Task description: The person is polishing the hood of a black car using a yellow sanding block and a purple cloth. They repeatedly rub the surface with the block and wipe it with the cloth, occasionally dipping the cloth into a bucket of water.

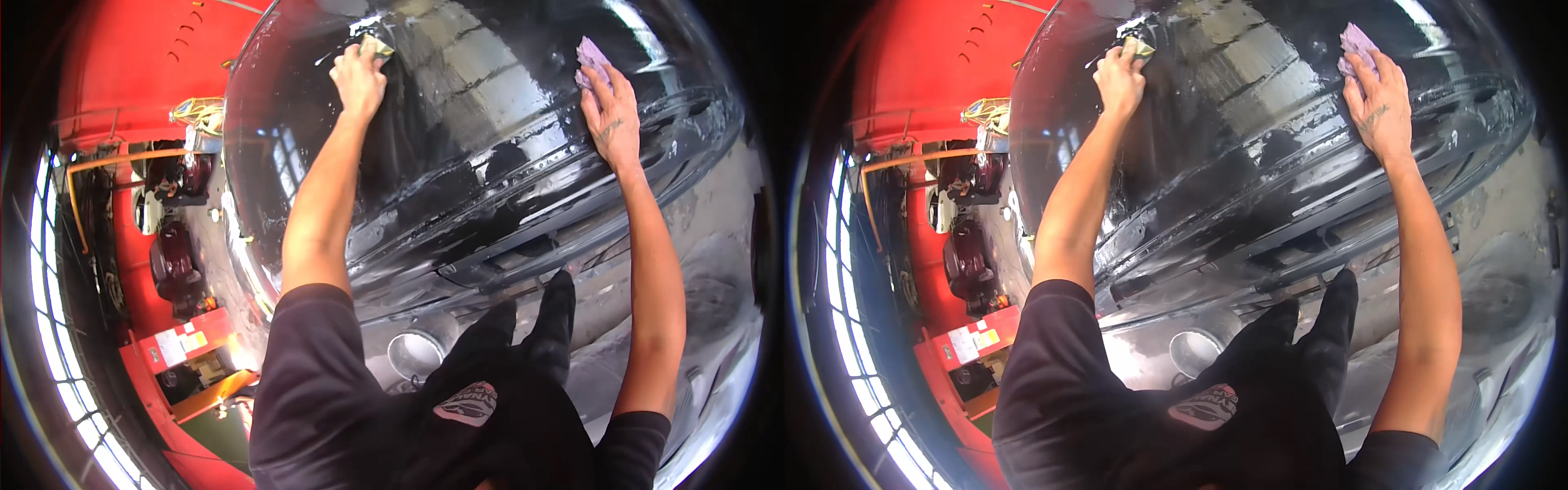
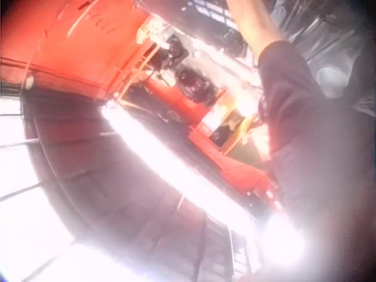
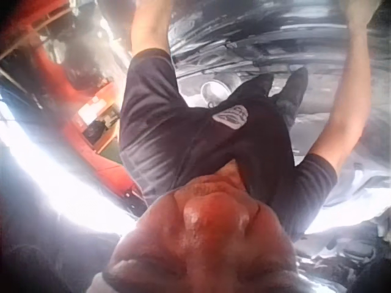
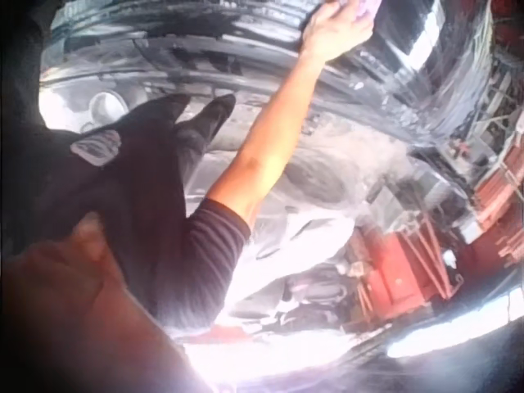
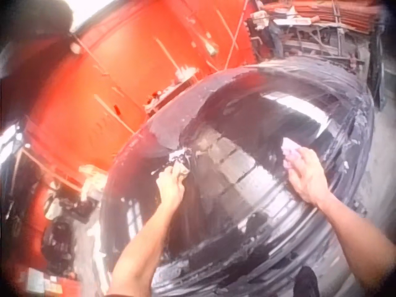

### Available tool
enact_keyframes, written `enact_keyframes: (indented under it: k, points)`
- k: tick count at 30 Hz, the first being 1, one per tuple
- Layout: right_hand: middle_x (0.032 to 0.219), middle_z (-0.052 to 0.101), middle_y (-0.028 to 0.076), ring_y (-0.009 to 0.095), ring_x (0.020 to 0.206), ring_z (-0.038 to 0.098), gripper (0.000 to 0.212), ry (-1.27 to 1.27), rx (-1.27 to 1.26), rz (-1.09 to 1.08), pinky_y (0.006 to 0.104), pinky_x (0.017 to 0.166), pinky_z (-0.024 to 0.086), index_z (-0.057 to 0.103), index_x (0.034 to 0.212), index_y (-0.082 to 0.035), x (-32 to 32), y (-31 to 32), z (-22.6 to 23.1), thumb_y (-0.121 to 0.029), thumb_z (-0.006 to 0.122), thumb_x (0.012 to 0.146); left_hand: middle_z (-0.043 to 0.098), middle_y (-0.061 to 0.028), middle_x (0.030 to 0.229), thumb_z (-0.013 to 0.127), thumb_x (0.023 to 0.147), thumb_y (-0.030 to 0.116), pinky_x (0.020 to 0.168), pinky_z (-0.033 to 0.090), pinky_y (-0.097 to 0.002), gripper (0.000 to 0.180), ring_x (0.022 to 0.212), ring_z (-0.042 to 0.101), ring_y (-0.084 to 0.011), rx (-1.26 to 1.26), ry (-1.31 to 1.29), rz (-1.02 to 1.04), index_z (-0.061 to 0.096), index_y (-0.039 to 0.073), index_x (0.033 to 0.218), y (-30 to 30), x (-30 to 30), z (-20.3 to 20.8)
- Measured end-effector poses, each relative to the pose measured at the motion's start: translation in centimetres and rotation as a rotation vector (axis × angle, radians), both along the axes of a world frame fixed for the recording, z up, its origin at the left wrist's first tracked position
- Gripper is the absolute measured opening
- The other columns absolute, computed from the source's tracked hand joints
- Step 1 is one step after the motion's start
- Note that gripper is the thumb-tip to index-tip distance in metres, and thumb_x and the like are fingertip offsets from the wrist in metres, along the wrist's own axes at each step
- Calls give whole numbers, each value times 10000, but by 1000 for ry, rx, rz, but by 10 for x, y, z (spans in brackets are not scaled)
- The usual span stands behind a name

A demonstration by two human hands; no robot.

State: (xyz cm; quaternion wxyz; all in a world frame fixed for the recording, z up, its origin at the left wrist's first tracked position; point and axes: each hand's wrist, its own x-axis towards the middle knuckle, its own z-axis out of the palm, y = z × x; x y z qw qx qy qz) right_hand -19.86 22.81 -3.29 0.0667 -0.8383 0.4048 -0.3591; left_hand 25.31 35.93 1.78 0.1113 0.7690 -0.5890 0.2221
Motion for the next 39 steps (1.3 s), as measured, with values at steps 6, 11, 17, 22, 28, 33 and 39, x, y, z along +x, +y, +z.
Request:
enact_keyframes:
  k: [6, 11, 17, 22, 28, 33, 39]
  points:
    - [1485, 614, 204, 408, 1355, 574, 406, 51, -57, -99, 499, 1190, 442, 726, 1396, -160, -31, -13, -2, -254, 682, 1003, 637, -215, 1437, 793, 869, 72, 1072, 466, -512, 584, 1267, 605, -425, 93, 222, -300, 699, 146, 1441, 191, -75, -16]
    - [1487, 612, 211, 415, 1358, 572, 411, 44, -47, -57, 500, 1186, 447, 721, 1395, -147, -17, -8, -3, -257, 681, 1001, 670, -176, 1363, 754, 696, 21, 961, 462, -530, 641, 1134, 655, -399, 16, 184, -482, 725, 137, 1326, 142, -134, -13]
    - [1500, 611, 213, 408, 1376, 581, 413, 42, -63, -67, 496, 1175, 467, 707, 1442, -202, -29, -15, -13, -287, 663, 1039, 639, -156, 1378, 760, 744, 24, 1030, 443, -520, 642, 1220, 590, -374, 36, 177, -538, 712, 136, 1374, 96, -165, -7]
    - [1499, 610, 204, 413, 1366, 582, 418, 92, -85, -112, 496, 1182, 457, 708, 1436, -202, -21, -10, -10, -287, 655, 1029, 681, -193, 1369, 745, 709, -1, 981, 483, -533, 651, 1144, 666, -396, 132, 140, -356, 720, 111, 1350, 280, -60, 5]
    - [1515, 609, 219, 418, 1383, 581, 412, 81, -58, -55, 493, 1184, 457, 704, 1443, -224, -11, -10, -10, -303, 666, 1040, 619, -148, 1418, 795, 665, 24, 999, 446, -515, 738, 1244, 590, -369, -4, 176, -495, 695, 183, 1379, 109, -165, -9]
    - [1541, 589, 224, 418, 1407, 568, 415, 75, -77, -34, 491, 1185, 462, 695, 1469, -247, -39, -27, -20, -309, 660, 1060, 641, -123, 1399, 798, 711, 17, 1022, 455, -517, 607, 1263, 606, -363, 38, 197, -543, 727, 162, 1297, 171, -116, -4]
    - [1531, 590, 230, 422, 1406, 563, 419, 113, -65, -61, 492, 1204, 436, 701, 1460, -238, -26, -18, -14, -321, 659, 1051, 655, -141, 1418, 801, 700, 15, 1031, 472, -551, 639, 1232, 630, -394, 127, 199, -437, 731, 161, 1318, 253, -62, -5]
